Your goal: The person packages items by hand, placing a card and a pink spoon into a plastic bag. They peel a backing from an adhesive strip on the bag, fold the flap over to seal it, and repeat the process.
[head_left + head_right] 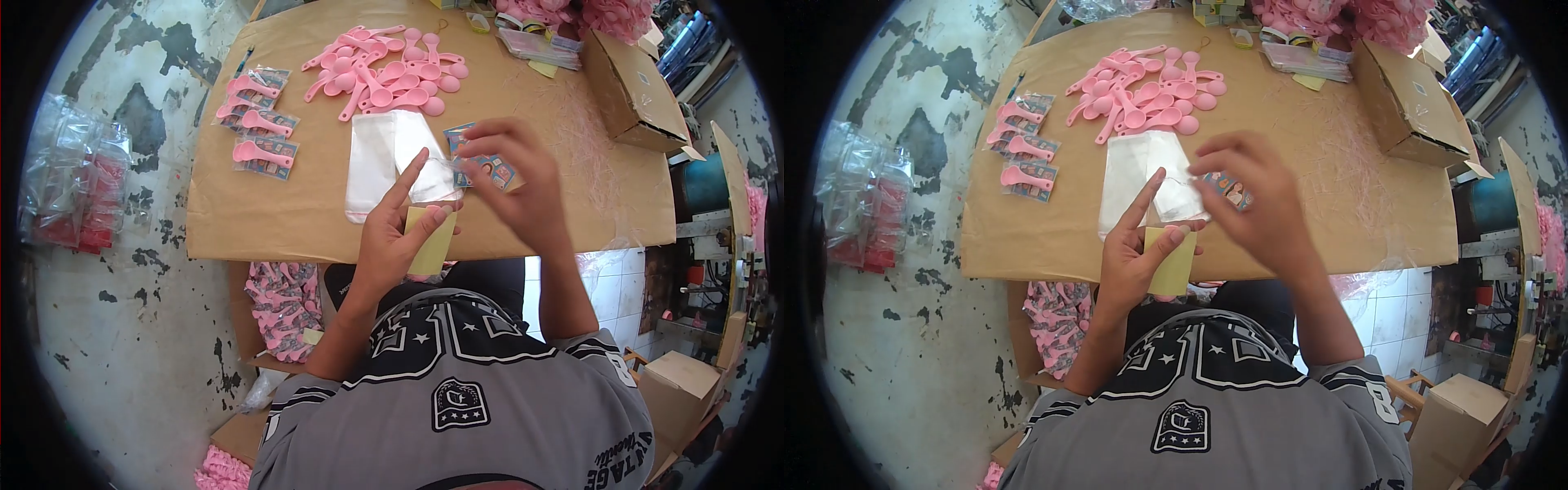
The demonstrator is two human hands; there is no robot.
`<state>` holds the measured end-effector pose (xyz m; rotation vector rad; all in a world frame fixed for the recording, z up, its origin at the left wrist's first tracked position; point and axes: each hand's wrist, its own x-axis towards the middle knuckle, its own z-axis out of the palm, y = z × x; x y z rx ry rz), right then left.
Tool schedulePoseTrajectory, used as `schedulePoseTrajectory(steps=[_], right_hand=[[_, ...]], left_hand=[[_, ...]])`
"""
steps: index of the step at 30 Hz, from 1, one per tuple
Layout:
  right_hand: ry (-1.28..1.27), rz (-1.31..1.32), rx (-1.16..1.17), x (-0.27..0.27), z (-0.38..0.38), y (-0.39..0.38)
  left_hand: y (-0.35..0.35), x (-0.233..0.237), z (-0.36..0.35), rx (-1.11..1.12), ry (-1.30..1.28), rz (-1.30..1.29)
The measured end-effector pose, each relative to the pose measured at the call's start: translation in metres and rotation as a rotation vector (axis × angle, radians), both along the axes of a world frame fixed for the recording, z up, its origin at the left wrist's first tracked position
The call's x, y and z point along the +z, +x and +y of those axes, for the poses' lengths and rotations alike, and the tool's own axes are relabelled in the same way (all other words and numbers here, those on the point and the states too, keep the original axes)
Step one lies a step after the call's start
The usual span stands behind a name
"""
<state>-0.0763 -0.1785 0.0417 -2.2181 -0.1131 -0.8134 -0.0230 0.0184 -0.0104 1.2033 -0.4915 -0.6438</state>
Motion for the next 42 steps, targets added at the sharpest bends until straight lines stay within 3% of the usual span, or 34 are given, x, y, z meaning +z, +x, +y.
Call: schedulePoseTrajectory(steps=[5,16,20,22,24,27,30,31,32,34,36,37,39,42], right_hand=[[-0.169,-0.124,-0.128,-0.029,0.029,0.011],[-0.133,-0.183,-0.227,-0.030,0.024,0.017],[0.051,-0.173,-0.325,-0.003,-0.012,0.010],[0.194,-0.278,-0.229,0.013,-0.042,0.000],[0.489,-0.186,0.019,0.032,-0.073,-0.019],[0.554,0.214,0.222,0.034,-0.135,-0.023],[-1.041,0.243,-1.071,-0.016,-0.165,-0.014],[-0.523,0.151,-0.789,-0.014,-0.175,-0.016],[-0.395,0.107,-0.740,-0.020,-0.179,-0.015],[-0.120,0.045,-0.647,-0.002,-0.110,-0.016],[0.058,0.138,-0.386,-0.001,-0.060,-0.016],[0.302,0.112,-0.192,-0.022,-0.044,-0.010],[0.536,0.279,0.113,-0.038,-0.008,-0.008],[0.719,0.357,0.224,-0.049,0.016,-0.003]], left_hand=[[-0.001,0.006,0.006,-0.025,-0.009,0.026],[-0.003,-0.003,0.009,-0.057,0.171,-0.226],[-0.005,0.005,0.012,-0.077,0.152,-0.005],[-0.003,0.007,0.011,0.006,0.058,0.040],[0.003,-0.007,0.010,0.102,-0.008,0.036],[0.008,-0.002,0.011,0.162,-0.020,0.069],[0.009,-0.002,0.009,0.202,-0.029,0.033],[0.011,-0.005,0.007,0.223,-0.041,-0.015],[0.012,-0.007,0.004,0.253,-0.051,-0.061],[0.010,-0.007,0.000,0.285,-0.067,-0.023],[0.011,-0.001,-0.002,0.261,-0.049,0.033],[0.010,0.004,0.000,0.227,-0.022,0.077],[0.010,0.004,-0.001,0.186,-0.010,0.089],[0.016,-0.005,-0.005,0.185,-0.059,-0.022]])
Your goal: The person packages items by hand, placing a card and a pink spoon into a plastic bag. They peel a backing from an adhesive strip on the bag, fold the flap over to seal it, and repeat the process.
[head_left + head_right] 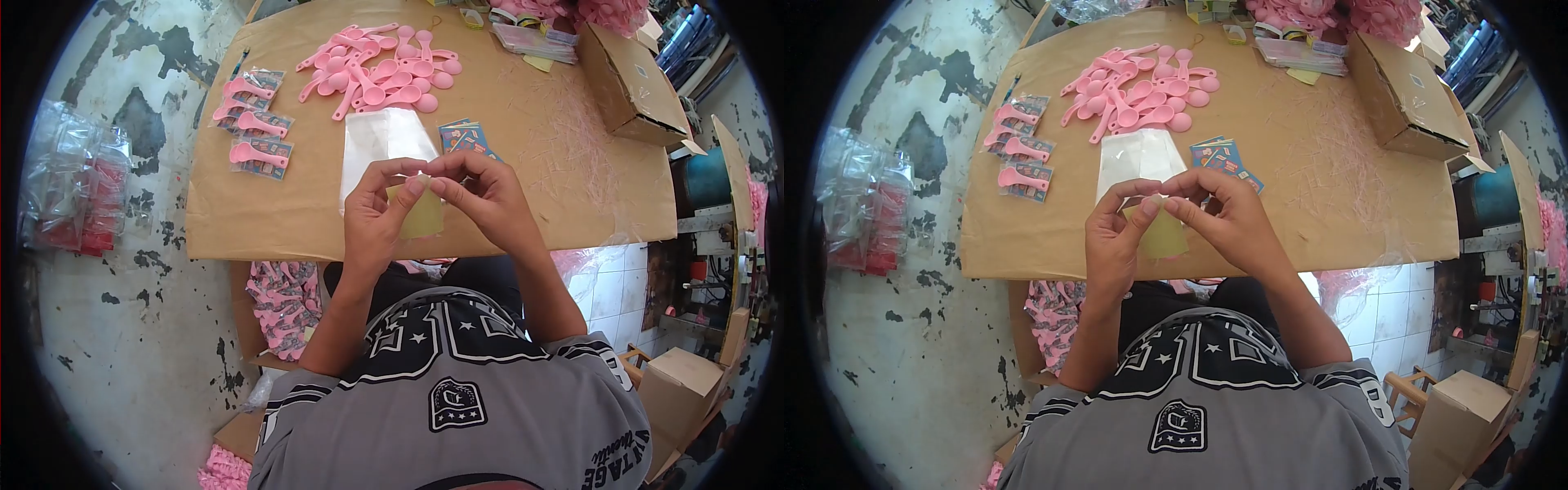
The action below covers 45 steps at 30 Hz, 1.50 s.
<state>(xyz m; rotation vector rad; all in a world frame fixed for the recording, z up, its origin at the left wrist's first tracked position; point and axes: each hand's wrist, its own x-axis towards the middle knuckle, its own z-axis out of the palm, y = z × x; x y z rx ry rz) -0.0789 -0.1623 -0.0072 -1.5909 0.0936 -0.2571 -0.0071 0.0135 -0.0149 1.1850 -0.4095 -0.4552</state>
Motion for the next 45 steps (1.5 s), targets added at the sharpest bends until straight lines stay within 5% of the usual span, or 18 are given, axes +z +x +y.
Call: schedulePoseTrajectory(steps=[10,17,28,29,32,35,41,45], right_hand=[[0.199,-0.059,0.028,0.013,0.000,0.001],[-0.027,-0.196,0.113,0.011,-0.012,-0.002],[0.173,-0.151,0.041,0.013,-0.007,-0.002],[0.135,-0.160,-0.024,0.012,-0.009,0.000],[-0.054,-0.172,-0.221,0.005,-0.027,-0.003],[-0.363,-0.164,-0.389,0.003,-0.046,-0.008],[-0.975,-0.117,-0.533,-0.009,-0.057,-0.015],[-0.751,0.177,-0.426,-0.021,-0.052,-0.015]], left_hand=[[0.005,0.000,0.018,-0.015,-0.063,0.016],[0.006,-0.013,0.025,-0.042,-0.173,-0.089],[-0.006,0.016,0.021,0.009,0.026,-0.124],[-0.006,0.017,0.023,0.017,0.037,-0.118],[0.027,0.008,0.055,0.326,0.364,-0.780],[0.063,0.024,0.083,0.569,0.454,-0.950],[0.101,0.011,0.105,0.541,0.774,-0.900],[0.080,-0.021,0.071,0.335,1.046,-0.727]])
